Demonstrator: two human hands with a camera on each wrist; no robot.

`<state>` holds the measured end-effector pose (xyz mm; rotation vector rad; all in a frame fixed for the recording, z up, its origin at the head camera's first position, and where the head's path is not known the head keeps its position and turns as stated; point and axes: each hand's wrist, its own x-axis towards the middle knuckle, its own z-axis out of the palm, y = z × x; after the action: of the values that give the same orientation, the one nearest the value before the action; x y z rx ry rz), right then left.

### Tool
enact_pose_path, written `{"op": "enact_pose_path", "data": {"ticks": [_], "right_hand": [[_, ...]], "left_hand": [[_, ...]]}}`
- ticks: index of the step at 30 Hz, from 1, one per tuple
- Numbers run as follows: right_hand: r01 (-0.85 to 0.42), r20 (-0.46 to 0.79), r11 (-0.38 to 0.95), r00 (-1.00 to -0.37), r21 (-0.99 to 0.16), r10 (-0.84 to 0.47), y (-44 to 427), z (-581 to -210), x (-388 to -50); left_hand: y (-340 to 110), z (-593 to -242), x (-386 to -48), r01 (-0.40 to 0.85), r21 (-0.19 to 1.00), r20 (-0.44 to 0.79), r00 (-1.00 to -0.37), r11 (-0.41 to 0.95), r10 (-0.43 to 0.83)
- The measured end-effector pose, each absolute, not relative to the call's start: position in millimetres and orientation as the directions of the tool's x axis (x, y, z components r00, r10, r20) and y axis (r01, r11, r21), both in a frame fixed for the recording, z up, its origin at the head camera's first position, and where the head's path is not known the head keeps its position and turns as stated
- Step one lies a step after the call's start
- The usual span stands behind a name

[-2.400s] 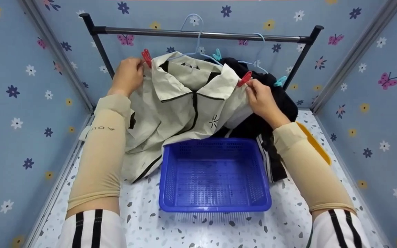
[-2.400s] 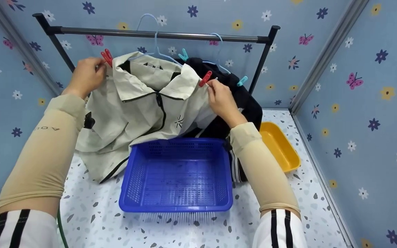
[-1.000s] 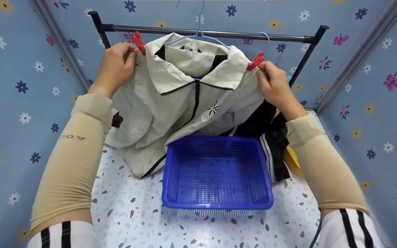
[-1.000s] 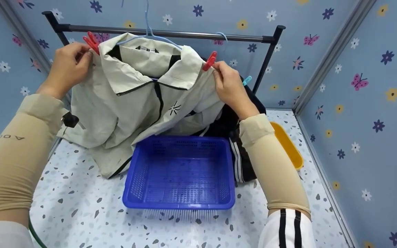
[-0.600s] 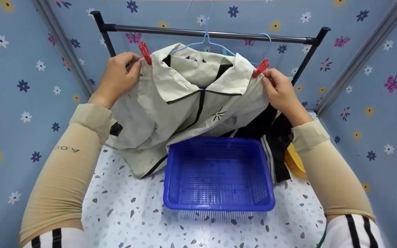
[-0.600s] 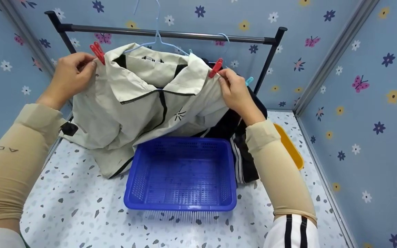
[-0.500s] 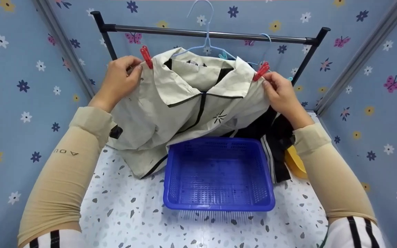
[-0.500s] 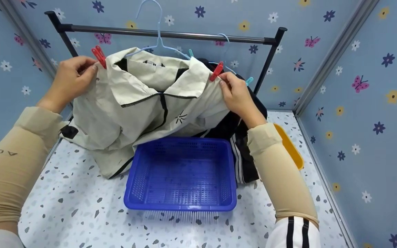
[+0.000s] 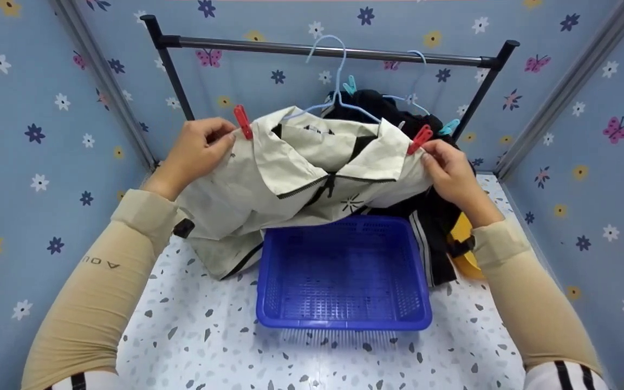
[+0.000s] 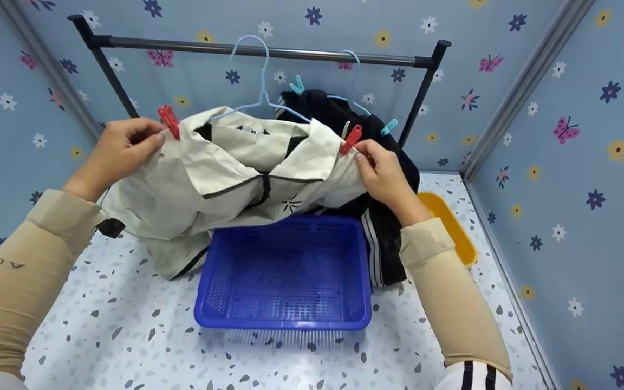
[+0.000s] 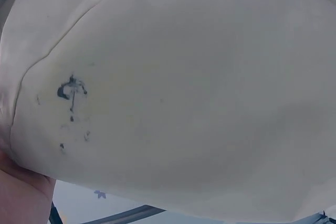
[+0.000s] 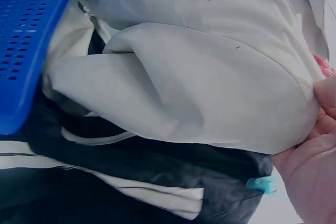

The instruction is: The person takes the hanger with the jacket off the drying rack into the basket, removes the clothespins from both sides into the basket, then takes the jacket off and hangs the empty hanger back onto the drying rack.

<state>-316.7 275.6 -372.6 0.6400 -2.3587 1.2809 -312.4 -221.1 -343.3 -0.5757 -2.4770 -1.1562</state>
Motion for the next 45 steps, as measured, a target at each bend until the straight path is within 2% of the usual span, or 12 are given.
{"op": "enact_pose_path", "data": {"ticks": [15,28,39,45], "right_hand": [[-0.569,0.524,0.424,-0.82,-0.705,-0.23,295,-409,-293],[-0.558,0.505,0.426,-0.829,-0.712,-0.241,304,-435,-273],[-0.464,0.405,0.461,-0.886,-0.756,-0.228,311,-458,-260],[-0.442,0.377,0.418,-0.897,-0.794,-0.232,314,-472,-251]], "left_hand": [[-210,-375,-289,0.51,0.686,0.421,-0.86,0.52,0.289],[-209,-414,-273,0.495,0.724,0.379,-0.867,0.479,0.324],[-203,-448,-267,0.447,0.763,0.309,-0.887,0.466,0.344],[-201,-464,-261,0.44,0.773,0.289,-0.886,0.458,0.363]]}}
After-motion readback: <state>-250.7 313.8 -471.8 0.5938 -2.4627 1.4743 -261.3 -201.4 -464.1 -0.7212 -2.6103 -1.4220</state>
